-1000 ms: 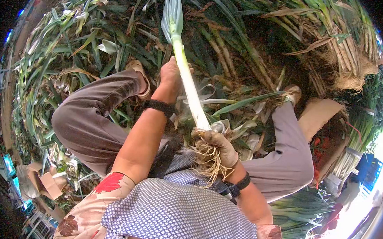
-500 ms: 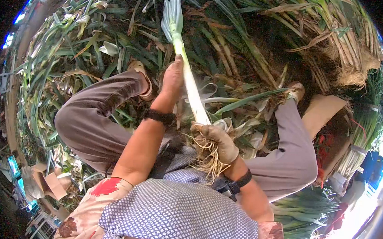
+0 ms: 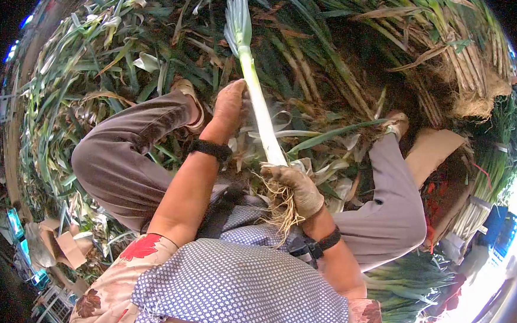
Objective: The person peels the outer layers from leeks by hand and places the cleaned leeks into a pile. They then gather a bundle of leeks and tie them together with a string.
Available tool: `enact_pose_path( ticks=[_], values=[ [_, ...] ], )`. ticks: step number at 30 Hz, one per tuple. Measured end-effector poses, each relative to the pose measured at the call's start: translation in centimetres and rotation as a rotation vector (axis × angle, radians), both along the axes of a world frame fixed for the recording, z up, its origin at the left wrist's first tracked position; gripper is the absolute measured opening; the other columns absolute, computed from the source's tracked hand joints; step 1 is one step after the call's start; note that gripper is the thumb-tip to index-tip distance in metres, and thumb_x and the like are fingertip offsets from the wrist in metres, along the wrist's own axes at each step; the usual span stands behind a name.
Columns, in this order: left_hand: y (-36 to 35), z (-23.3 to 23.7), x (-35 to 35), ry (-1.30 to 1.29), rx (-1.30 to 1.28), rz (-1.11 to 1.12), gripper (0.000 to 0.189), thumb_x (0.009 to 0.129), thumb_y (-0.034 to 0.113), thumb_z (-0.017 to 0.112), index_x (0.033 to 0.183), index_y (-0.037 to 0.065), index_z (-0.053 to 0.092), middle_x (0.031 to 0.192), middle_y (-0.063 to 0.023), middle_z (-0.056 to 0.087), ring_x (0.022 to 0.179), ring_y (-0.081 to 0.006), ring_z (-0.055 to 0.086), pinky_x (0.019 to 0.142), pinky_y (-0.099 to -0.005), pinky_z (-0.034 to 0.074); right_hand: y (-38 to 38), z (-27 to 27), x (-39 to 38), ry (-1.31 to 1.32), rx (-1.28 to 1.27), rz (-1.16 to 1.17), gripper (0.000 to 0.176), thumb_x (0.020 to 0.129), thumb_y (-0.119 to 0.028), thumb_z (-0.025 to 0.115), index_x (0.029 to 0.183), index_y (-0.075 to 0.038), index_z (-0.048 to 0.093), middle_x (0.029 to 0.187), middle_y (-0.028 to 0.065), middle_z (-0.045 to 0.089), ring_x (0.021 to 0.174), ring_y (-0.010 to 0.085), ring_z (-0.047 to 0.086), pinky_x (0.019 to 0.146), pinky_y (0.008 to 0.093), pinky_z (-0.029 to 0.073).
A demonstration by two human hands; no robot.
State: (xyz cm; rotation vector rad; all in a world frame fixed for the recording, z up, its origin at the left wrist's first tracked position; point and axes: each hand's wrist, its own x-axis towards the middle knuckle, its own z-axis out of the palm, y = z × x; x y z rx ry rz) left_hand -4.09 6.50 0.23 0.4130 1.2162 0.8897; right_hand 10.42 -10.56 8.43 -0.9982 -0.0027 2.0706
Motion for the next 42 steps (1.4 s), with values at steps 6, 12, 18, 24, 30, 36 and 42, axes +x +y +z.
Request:
enact_pose_path(
  ticks=[6,12,18,24,30,36,42],
  values=[
    [0.8,-1.4,-0.9,-0.121,-0.075,-0.088,0.014,0.082,0.018,0.047,0.079,0.005,0.052,0.063,-0.0017,0.047,0.045,-0.0099,0.043,0.037,-0.0230,0.033,-0.2,-0.1,0.1,0.108,-0.044,-0.047,0.030,0.083,-0.016,0.050,0.104,0.005,0.054,0.078,0.0068,0.061,0.063,0.0108,0.057,0.052,0.0220,0.048],
    [-2.3,-1.7,0.5,-0.145,-0.171,-0.466,0.018,0.082,0.018,0.049,0.078,0.004,0.059,0.068,-0.0042,0.053,0.046,-0.0094,0.042,0.039,-0.0215,0.031,0.7,0.9,-0.2,0.245,0.001,-0.167,0.040,0.082,-0.031,0.057,0.102,0.003,0.053,0.071,0.0041,0.058,0.049,0.0106,0.053,0.043,0.0214,0.043],
    [-9.8,-6.6,3.6,0.310,0.498,-0.981,0.024,0.086,0.021,0.049,0.094,0.000,0.058,0.088,-0.0105,0.062,0.082,-0.0216,0.057,0.071,-0.0326,0.046,1.4,0.3,2.0,0.197,0.111,-0.110,0.041,0.076,-0.037,0.064,0.094,-0.001,0.056,0.081,0.0091,0.059,0.058,0.0149,0.055,0.045,0.0226,0.045],
    [-0.3,0.0,0.0,-0.659,-0.238,0.100,0.031,0.086,0.031,0.053,0.099,0.003,0.054,0.091,-0.0098,0.059,0.086,-0.0214,0.057,0.075,-0.0324,0.048,0.8,0.2,0.5,0.410,0.151,-0.148,0.038,0.080,-0.023,0.061,0.107,0.003,0.052,0.101,0.0123,0.057,0.069,0.0122,0.057,0.055,0.0209,0.048],
    [1.0,-1.1,2.2,-0.725,-0.168,0.224,0.015,0.084,0.020,0.057,0.078,0.008,0.052,0.066,-0.0051,0.056,0.057,-0.0169,0.057,0.050,-0.0282,0.050,0.5,0.5,0.0,0.401,0.047,-0.105,0.050,0.078,-0.033,0.062,0.111,0.004,0.049,0.078,0.0059,0.058,0.057,0.0119,0.052,0.050,0.0241,0.045],
    [-0.6,-2.9,3.0,-0.752,-0.016,-0.449,0.013,0.082,0.018,0.056,0.079,0.006,0.057,0.061,-0.0034,0.055,0.054,-0.0153,0.056,0.047,-0.0270,0.046,0.7,-0.3,0.5,0.547,0.108,-0.079,0.052,0.076,-0.037,0.064,0.106,0.003,0.052,0.077,0.0078,0.058,0.057,0.0142,0.052,0.047,0.0255,0.043],
    [-11.9,-3.7,5.7,-0.190,0.268,-1.108,0.017,0.082,0.021,0.057,0.080,0.004,0.058,0.061,-0.0035,0.056,0.054,-0.0151,0.054,0.048,-0.0281,0.043,1.5,0.5,1.7,0.315,0.088,-0.174,0.036,0.079,-0.029,0.060,0.096,0.003,0.056,0.085,0.0093,0.060,0.060,0.0130,0.054,0.051,0.0236,0.046]
  ],
)
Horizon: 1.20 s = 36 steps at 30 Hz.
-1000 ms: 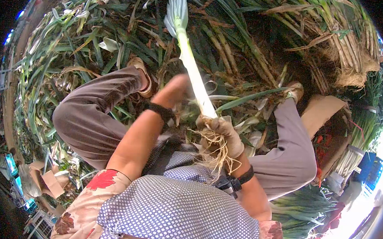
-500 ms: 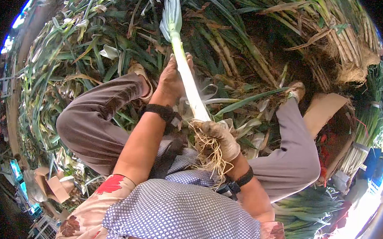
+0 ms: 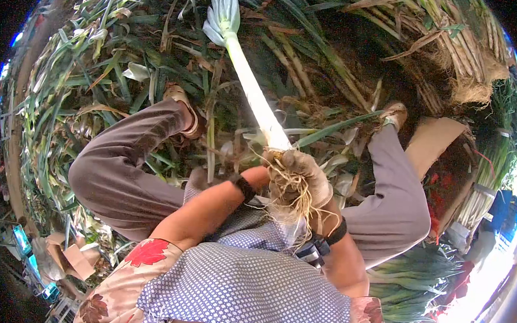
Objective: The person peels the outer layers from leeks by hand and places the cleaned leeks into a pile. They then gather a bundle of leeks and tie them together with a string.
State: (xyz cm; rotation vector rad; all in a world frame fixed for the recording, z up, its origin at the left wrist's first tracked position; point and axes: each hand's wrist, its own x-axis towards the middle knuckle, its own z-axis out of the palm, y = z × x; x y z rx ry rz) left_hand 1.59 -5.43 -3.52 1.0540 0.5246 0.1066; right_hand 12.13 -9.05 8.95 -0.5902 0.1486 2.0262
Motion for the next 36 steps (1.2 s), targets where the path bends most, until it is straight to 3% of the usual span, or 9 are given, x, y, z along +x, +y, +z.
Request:
enact_pose_path(
  ticks=[3,6,7,9,10,12,19,31,36],
  values=[
    [0.2,-1.0,-1.5,0.099,0.028,0.103,0.020,0.082,0.023,0.057,0.081,0.003,0.058,0.061,-0.0035,0.056,0.054,-0.0151,0.054,0.048,-0.0287,0.041,0.6,-0.8,0.1,-0.311,0.119,0.051,0.029,0.081,-0.023,0.058,0.095,0.002,0.059,0.084,0.0061,0.061,0.061,0.0106,0.056,0.051,0.0212,0.046],
    [3.9,-3.4,-3.7,0.437,0.518,0.367,0.022,0.082,0.024,0.058,0.081,0.002,0.058,0.060,-0.0035,0.056,0.054,-0.0150,0.053,0.048,-0.0292,0.040,0.6,0.3,-0.1,-0.310,0.059,0.126,0.029,0.080,-0.024,0.059,0.094,0.001,0.061,0.082,0.0064,0.063,0.062,0.0092,0.057,0.052,0.0192,0.046],
    [5.5,-4.3,-4.2,0.458,0.470,0.531,0.023,0.082,0.025,0.058,0.081,0.002,0.058,0.060,-0.0035,0.056,0.054,-0.0149,0.053,0.048,-0.0294,0.039,0.5,0.5,-0.3,-0.336,0.045,0.117,0.033,0.079,-0.026,0.061,0.095,0.003,0.059,0.079,0.0064,0.062,0.058,0.0089,0.055,0.048,0.0187,0.044],
    [8.8,-3.2,-4.7,0.016,-0.292,1.038,0.025,0.083,0.027,0.059,0.085,0.002,0.057,0.069,-0.0043,0.058,0.060,-0.0172,0.056,0.055,-0.0313,0.046,0.8,0.9,-1.1,-0.391,0.025,0.097,0.044,0.077,-0.031,0.064,0.098,0.006,0.055,0.074,0.0065,0.060,0.048,0.0085,0.053,0.040,0.0179,0.041],
    [8.8,0.1,-4.8,-0.082,-0.393,1.092,0.025,0.082,0.026,0.060,0.086,0.002,0.057,0.071,-0.0044,0.058,0.061,-0.0171,0.056,0.056,-0.0313,0.048,0.9,1.0,-1.4,-0.377,0.073,0.065,0.029,0.080,-0.024,0.060,0.093,0.002,0.062,0.076,0.0049,0.061,0.060,0.0091,0.056,0.053,0.0200,0.045],
    [8.7,7.8,-4.9,-0.283,-0.593,1.191,0.024,0.082,0.025,0.061,0.090,0.002,0.055,0.077,-0.0045,0.059,0.064,-0.0168,0.057,0.059,-0.0312,0.051,0.6,0.9,-1.7,-0.543,0.101,0.147,0.029,0.079,-0.023,0.060,0.092,0.002,0.062,0.075,0.0042,0.060,0.061,0.0084,0.055,0.054,0.0200,0.045],
    [8.6,6.5,-6.1,0.132,-0.467,1.020,0.019,0.085,0.016,0.057,0.095,0.001,0.057,0.077,-0.0015,0.058,0.060,-0.0095,0.055,0.049,-0.0199,0.047,0.0,0.2,-2.7,-0.781,0.053,0.298,0.032,0.077,-0.022,0.058,0.097,0.004,0.056,0.075,0.0023,0.057,0.058,0.0056,0.052,0.050,0.0177,0.042],
    [8.3,6.4,-6.9,0.306,-0.449,0.953,0.018,0.081,0.021,0.063,0.085,0.004,0.059,0.071,-0.0013,0.058,0.053,-0.0076,0.052,0.043,-0.0185,0.040,-0.3,-0.3,-2.2,-1.022,0.115,0.389,0.039,0.076,-0.028,0.062,0.088,0.008,0.057,0.074,0.0054,0.059,0.064,0.0085,0.053,0.056,0.0251,0.045],
    [8.0,6.8,-6.5,0.191,-0.065,0.971,0.017,0.080,0.018,0.063,0.079,0.002,0.058,0.065,-0.0022,0.056,0.051,-0.0093,0.050,0.045,-0.0206,0.039,-0.8,-2.4,-1.9,-1.124,0.182,0.367,0.041,0.074,-0.030,0.062,0.085,0.009,0.057,0.070,0.0101,0.061,0.063,0.0119,0.056,0.056,0.0284,0.046]
  ],
)
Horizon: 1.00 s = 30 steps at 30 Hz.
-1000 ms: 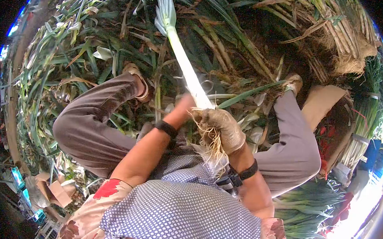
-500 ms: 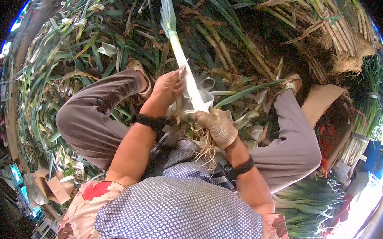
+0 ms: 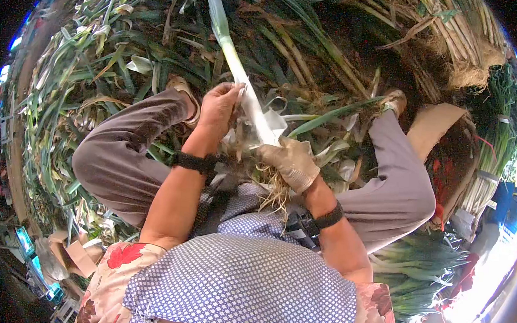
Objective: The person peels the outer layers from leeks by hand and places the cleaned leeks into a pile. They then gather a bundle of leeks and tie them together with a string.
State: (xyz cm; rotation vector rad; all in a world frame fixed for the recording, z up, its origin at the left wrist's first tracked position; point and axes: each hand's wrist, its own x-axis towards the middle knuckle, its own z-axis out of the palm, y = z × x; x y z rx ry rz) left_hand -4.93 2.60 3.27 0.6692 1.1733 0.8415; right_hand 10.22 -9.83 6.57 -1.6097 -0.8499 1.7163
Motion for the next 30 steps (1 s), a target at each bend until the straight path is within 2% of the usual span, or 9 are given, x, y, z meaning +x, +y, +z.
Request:
enact_pose_path(
  ticks=[2,5,9,11,14,18,22,27,30],
  values=[
    [0.1,1.3,0.5,0.092,0.290,-0.042,0.014,0.081,0.013,0.062,0.082,0.000,0.056,0.068,-0.0052,0.057,0.057,-0.0132,0.055,0.052,-0.0238,0.046,0.2,-0.7,0.3,-0.109,0.013,0.058,0.042,0.074,-0.031,0.061,0.085,0.009,0.057,0.069,0.0126,0.061,0.065,0.0138,0.058,0.057,0.0291,0.046],
    [-1.5,6.6,0.5,-0.266,-0.002,-0.037,0.013,0.081,0.009,0.060,0.087,-0.001,0.054,0.072,-0.0068,0.057,0.061,-0.0162,0.058,0.057,-0.0272,0.050,1.1,0.3,0.6,-0.323,0.061,0.139,0.045,0.074,-0.035,0.060,0.091,0.007,0.056,0.073,0.0182,0.061,0.066,0.0219,0.060,0.060,0.0319,0.046],
    [-4.2,8.9,-1.8,-0.457,-0.077,-0.360,0.016,0.081,0.013,0.062,0.085,0.000,0.053,0.071,-0.0065,0.057,0.064,-0.0175,0.060,0.060,-0.0283,0.052,1.7,1.6,1.2,-0.428,0.258,0.137,0.045,0.073,-0.035,0.059,0.094,0.005,0.055,0.079,0.0214,0.060,0.071,0.0293,0.059,0.065,0.0347,0.046],
    [-5.0,9.1,-2.2,-0.397,-0.159,-0.494,0.019,0.081,0.018,0.063,0.084,0.001,0.053,0.069,-0.0064,0.057,0.062,-0.0157,0.059,0.059,-0.0287,0.052,1.6,1.0,1.3,-0.493,0.350,0.153,0.044,0.073,-0.035,0.060,0.093,0.005,0.055,0.079,0.0217,0.059,0.072,0.0298,0.058,0.066,0.0351,0.045],
    [-4.5,9.3,-2.5,-0.220,-0.224,-0.670,0.023,0.083,0.026,0.060,0.086,0.003,0.055,0.069,-0.0045,0.058,0.062,-0.0120,0.059,0.057,-0.0248,0.050,1.3,0.8,1.3,-0.250,0.249,0.087,0.039,0.076,-0.032,0.057,0.089,0.004,0.054,0.079,0.0133,0.060,0.071,0.0211,0.057,0.065,0.0337,0.045],
    [-2.6,6.6,-2.1,0.088,-0.245,-0.375,0.030,0.088,0.030,0.053,0.093,0.000,0.055,0.074,-0.0046,0.059,0.063,-0.0128,0.059,0.060,-0.0243,0.050,1.2,0.9,2.5,-0.034,0.137,0.045,0.038,0.080,-0.030,0.054,0.096,0.004,0.054,0.087,0.0059,0.059,0.078,0.0139,0.054,0.071,0.0283,0.044],
    [-1.2,2.5,-0.7,-0.073,-0.300,-0.139,0.031,0.086,0.027,0.056,0.100,-0.001,0.051,0.084,-0.0081,0.058,0.070,-0.0160,0.059,0.062,-0.0248,0.051,0.8,0.4,2.1,0.309,0.115,0.039,0.046,0.086,-0.036,0.049,0.109,0.004,0.051,0.105,0.0092,0.055,0.096,0.0128,0.048,0.088,0.0245,0.035],
    [-2.3,0.4,1.5,-0.292,-0.547,-0.138,0.033,0.084,0.023,0.058,0.103,-0.002,0.045,0.087,-0.0117,0.057,0.071,-0.0201,0.059,0.061,-0.0269,0.052,1.5,-3.5,0.3,0.137,-0.176,-0.244,0.056,0.084,-0.048,0.047,0.107,0.002,0.055,0.101,0.0078,0.057,0.091,0.0161,0.050,0.084,0.0255,0.038],
    [-2.8,-0.4,2.9,-0.223,-0.513,-0.066,0.029,0.085,0.017,0.055,0.102,-0.005,0.043,0.088,-0.0137,0.054,0.072,-0.0229,0.060,0.056,-0.0305,0.055,1.5,-5.4,0.9,-0.142,-0.145,-0.191,0.047,0.083,-0.044,0.049,0.098,-0.001,0.061,0.083,0.0113,0.062,0.074,0.0203,0.055,0.072,0.0300,0.044]
  ],
)
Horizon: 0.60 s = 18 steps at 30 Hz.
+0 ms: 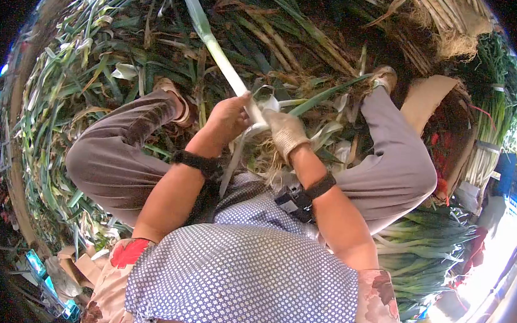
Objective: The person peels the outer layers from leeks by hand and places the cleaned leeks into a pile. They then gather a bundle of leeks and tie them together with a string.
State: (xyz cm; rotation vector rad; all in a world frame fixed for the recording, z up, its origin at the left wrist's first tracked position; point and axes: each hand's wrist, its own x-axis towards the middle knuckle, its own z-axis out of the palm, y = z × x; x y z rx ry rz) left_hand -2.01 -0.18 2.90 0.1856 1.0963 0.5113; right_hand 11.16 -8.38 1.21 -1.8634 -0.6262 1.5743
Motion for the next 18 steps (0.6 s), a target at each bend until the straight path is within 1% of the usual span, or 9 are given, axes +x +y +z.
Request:
enact_pose_path(
  ticks=[3,5,7,8,11,13,16,17,18],
  values=[
    [0.7,-0.7,0.5,-0.029,0.043,0.140,0.027,0.088,0.018,0.051,0.099,-0.005,0.042,0.085,-0.0173,0.058,0.069,-0.0229,0.059,0.053,-0.0274,0.053,-1.2,1.0,3.9,-0.954,0.431,0.362,0.036,0.083,-0.035,0.050,0.091,-0.001,0.061,0.076,0.0127,0.062,0.064,0.0181,0.057,0.059,0.0308,0.046],
    [2.2,-1.1,-0.7,-0.022,0.045,0.122,0.027,0.088,0.018,0.049,0.099,-0.005,0.041,0.087,-0.0193,0.057,0.076,-0.0241,0.060,0.054,-0.0262,0.053,-1.3,4.2,6.8,-0.192,0.182,-0.505,0.037,0.083,-0.035,0.048,0.087,0.001,0.059,0.072,0.0105,0.061,0.056,0.0160,0.056,0.050,0.0298,0.044],
    [2.4,-1.1,-1.1,-0.046,0.048,0.125,0.027,0.089,0.018,0.049,0.099,-0.006,0.040,0.090,-0.0205,0.056,0.083,-0.0251,0.060,0.057,-0.0263,0.054,-2.1,3.4,11.9,-0.299,0.121,-0.330,0.040,0.084,-0.035,0.048,0.089,0.003,0.056,0.067,0.0082,0.058,0.049,0.0144,0.053,0.044,0.0279,0.043],
    [2.5,-1.0,-0.9,-0.078,0.053,0.129,0.027,0.089,0.017,0.049,0.099,-0.006,0.040,0.092,-0.0208,0.055,0.085,-0.0254,0.060,0.059,-0.0269,0.055,-1.0,5.8,11.4,-0.386,-0.095,0.035,0.039,0.082,-0.034,0.055,0.091,0.003,0.055,0.070,0.0081,0.057,0.056,0.0142,0.055,0.049,0.0265,0.045],
    [2.2,-0.4,-0.6,-0.147,0.046,0.104,0.028,0.088,0.016,0.049,0.102,-0.007,0.040,0.095,-0.0200,0.054,0.089,-0.0254,0.059,0.062,-0.0275,0.056,0.7,11.6,4.3,-0.483,-0.077,0.416,0.045,0.072,-0.032,0.066,0.097,0.002,0.049,0.081,0.0103,0.055,0.074,0.0187,0.055,0.070,0.0308,0.048],
    [2.1,0.0,-0.8,-0.179,0.042,0.090,0.029,0.088,0.014,0.050,0.104,-0.008,0.040,0.096,-0.0190,0.054,0.091,-0.0250,0.059,0.064,-0.0276,0.056,0.7,9.6,1.9,-0.897,0.266,0.630,0.043,0.072,-0.027,0.065,0.101,0.000,0.048,0.093,0.0159,0.055,0.086,0.0253,0.055,0.079,0.0349,0.046],
    [2.1,-3.2,-0.9,-0.301,-0.014,0.121,0.021,0.085,0.011,0.053,0.098,-0.004,0.051,0.086,-0.0136,0.060,0.066,-0.0221,0.061,0.061,-0.0339,0.054,1.8,7.3,-1.9,-1.293,0.722,0.781,0.038,0.073,-0.021,0.062,0.104,-0.002,0.050,0.106,0.0203,0.052,0.097,0.0316,0.053,0.087,0.0361,0.042],
    [1.4,0.7,-0.6,-0.158,0.122,0.144,0.019,0.083,0.009,0.053,0.096,-0.004,0.054,0.083,-0.0119,0.060,0.068,-0.0200,0.061,0.062,-0.0337,0.053,2.6,6.1,-2.3,-1.368,0.846,0.861,0.034,0.074,-0.018,0.060,0.103,-0.003,0.052,0.111,0.0212,0.051,0.101,0.0341,0.050,0.089,0.0360,0.040],
    [1.8,0.0,-0.9,-0.143,0.124,0.088,0.018,0.083,0.009,0.052,0.096,-0.004,0.054,0.083,-0.0119,0.060,0.069,-0.0195,0.061,0.061,-0.0333,0.053,2.7,5.5,-2.6,-1.066,0.751,0.894,0.023,0.076,-0.018,0.058,0.094,-0.004,0.058,0.113,0.0191,0.050,0.100,0.0360,0.050,0.088,0.0370,0.041]
  ],
)
